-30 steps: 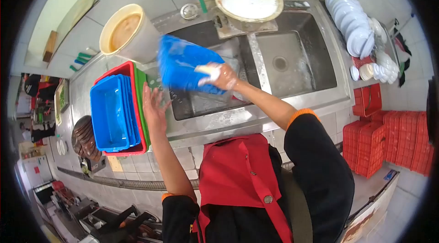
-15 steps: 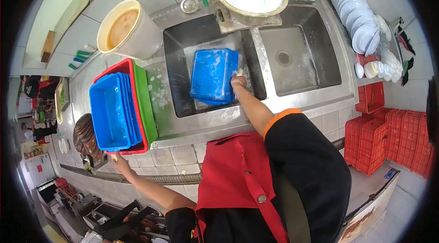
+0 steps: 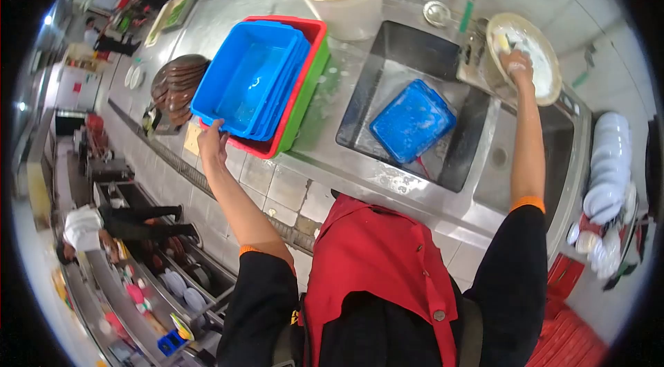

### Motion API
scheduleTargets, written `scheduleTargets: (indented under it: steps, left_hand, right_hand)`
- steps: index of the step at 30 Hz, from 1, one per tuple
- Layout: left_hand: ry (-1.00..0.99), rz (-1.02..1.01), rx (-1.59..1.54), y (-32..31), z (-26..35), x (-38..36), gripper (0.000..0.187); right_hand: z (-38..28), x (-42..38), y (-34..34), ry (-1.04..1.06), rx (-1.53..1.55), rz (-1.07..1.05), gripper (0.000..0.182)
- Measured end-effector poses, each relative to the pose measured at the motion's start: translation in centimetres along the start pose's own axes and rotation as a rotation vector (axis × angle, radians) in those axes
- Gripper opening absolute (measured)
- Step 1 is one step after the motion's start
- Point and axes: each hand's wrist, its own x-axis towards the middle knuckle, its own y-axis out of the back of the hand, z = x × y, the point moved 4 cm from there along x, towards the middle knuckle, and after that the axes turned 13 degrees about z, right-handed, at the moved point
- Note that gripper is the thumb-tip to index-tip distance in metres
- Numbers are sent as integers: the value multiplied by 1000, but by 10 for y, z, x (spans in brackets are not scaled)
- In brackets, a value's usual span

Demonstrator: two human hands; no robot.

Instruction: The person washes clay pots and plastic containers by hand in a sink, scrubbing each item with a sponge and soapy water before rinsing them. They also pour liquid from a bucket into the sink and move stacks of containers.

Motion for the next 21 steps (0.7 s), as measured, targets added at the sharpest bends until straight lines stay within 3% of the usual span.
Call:
scheduleTargets:
  steps: [1,3,7,9,12,15,17,18,19,21]
  left_hand:
    - [78,-36,-63,-2,10,-5,24]
    - [149,-59,-141,-14,39,-17,24]
    - [43,90,-111,-13,73,-24,21]
    - [-195,175,-209,-4,87,-30,23]
    - [-233,185,-344,5,114,-73,26]
    - [-193,159,-362,-4,120,-115,27]
    - [-197,14,-316,-29,110,-144,28]
    - [-232,-48,-322,-47,107,-163,28]
    - [-270,-118,-331,-68,103,-184,29]
    - [-242,-153,-257,-111,76,-214,30]
  right_hand:
    - [8,24,-43,74,-61,-107,54]
    - [10,40,-68,142,-189,-285,54]
    - [16,59,-89,164,-310,-446,53]
    - [25,67,-89,131,-268,-424,53]
    - [37,75,-72,-3,14,-245,53]
    - [39,50,-15,-236,777,75,53]
    - [7,-7,39,-178,1260,224,46]
    - [-16,-35,50,-121,1411,218,42]
    - [-51,-80,69,-62,1624,21,40]
    - [-132,-151,108,271,1146,-113,34]
